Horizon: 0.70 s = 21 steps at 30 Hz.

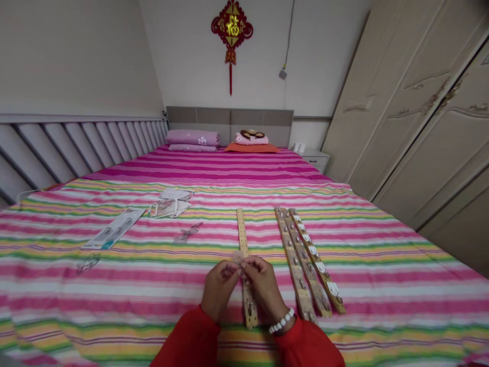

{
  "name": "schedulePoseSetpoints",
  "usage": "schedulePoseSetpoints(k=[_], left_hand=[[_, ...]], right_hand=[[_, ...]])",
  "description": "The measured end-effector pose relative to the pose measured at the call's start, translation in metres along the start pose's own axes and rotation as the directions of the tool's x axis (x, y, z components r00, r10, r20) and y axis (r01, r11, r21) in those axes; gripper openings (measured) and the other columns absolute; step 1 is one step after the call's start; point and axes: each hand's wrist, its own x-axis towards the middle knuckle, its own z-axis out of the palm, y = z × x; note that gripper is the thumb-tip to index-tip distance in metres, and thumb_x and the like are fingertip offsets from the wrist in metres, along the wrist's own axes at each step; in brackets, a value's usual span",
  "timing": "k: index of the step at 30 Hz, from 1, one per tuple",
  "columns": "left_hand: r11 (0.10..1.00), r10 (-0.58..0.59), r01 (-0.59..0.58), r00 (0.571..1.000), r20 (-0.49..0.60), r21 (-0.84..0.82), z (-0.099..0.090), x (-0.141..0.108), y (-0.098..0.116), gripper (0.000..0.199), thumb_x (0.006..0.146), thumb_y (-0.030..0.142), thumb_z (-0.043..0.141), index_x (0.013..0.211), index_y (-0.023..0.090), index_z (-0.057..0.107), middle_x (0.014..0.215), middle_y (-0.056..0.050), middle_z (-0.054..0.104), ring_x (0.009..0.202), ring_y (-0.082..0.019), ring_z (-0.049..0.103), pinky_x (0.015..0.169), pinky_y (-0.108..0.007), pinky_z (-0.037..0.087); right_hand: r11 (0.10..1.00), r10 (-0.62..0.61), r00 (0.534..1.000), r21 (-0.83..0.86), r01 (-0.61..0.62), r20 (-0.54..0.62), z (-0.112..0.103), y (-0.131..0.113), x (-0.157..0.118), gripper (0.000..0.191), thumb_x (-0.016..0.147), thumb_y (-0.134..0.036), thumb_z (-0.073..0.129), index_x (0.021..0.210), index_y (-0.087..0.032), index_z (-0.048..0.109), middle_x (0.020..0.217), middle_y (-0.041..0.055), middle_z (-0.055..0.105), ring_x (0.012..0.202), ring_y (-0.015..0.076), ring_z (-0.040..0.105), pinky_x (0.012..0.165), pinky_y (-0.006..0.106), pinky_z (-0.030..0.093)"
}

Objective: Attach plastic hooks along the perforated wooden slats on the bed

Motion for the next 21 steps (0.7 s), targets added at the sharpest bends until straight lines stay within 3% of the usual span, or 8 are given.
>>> schedulePoseSetpoints(k=[5, 12, 17, 21], left_hand=[[0.997, 0.007, -0.010, 0.999, -0.035, -0.079, -0.001, 0.021, 0.005, 0.027, 0.062, 0.040, 0.071, 0.072, 0.017, 0.066, 0.071, -0.003, 0.069, 0.069, -0.016, 0.064, 0.067, -0.027, 0.050], [0.954, -0.213, 0.220, 0.975, 0.056, -0.205, 0.004, 0.063, -0.008, 0.037, 0.044, 0.035, 0.080, 0.070, 0.014, 0.064, 0.058, 0.000, 0.064, 0.055, -0.011, 0.060, 0.055, -0.022, 0.047], [0.956, -0.228, 0.228, 0.973, 0.024, -0.182, 0.014, 0.073, -0.018, 0.032, 0.043, 0.032, 0.079, 0.063, 0.015, 0.061, 0.054, 0.001, 0.061, 0.051, -0.011, 0.057, 0.052, -0.023, 0.045], [0.966, -0.217, 0.215, 0.976, 0.003, -0.142, 0.016, 0.073, -0.031, 0.031, 0.043, 0.033, 0.078, 0.061, 0.015, 0.061, 0.051, 0.001, 0.059, 0.049, -0.011, 0.054, 0.050, -0.023, 0.043]], right_hand=[[1.000, 0.017, 1.000, 0.016, -0.017, -0.017, -0.008, -0.005, 0.014, 0.026, 0.057, -0.035, 0.078, 0.069, -0.015, 0.067, 0.050, -0.0014, 0.061, 0.043, 0.0093, 0.049, 0.043, 0.022, 0.038], [0.998, 0.043, 0.995, -0.029, -0.046, -0.090, -0.017, -0.011, 0.041, 0.026, 0.050, -0.033, 0.078, 0.062, -0.013, 0.067, 0.045, -0.0003, 0.060, 0.041, 0.0099, 0.050, 0.044, 0.023, 0.040], [0.993, -0.035, 0.991, -0.116, 0.021, -0.127, -0.022, 0.002, 0.049, 0.017, 0.054, -0.030, 0.071, 0.059, -0.014, 0.068, 0.043, -0.0023, 0.057, 0.042, 0.0097, 0.046, 0.045, 0.023, 0.036], [0.981, -0.083, 0.983, -0.189, 0.052, -0.162, -0.025, 0.014, 0.051, 0.013, 0.055, -0.027, 0.068, 0.061, -0.015, 0.070, 0.051, -0.0004, 0.063, 0.049, 0.0129, 0.053, 0.049, 0.024, 0.040]])
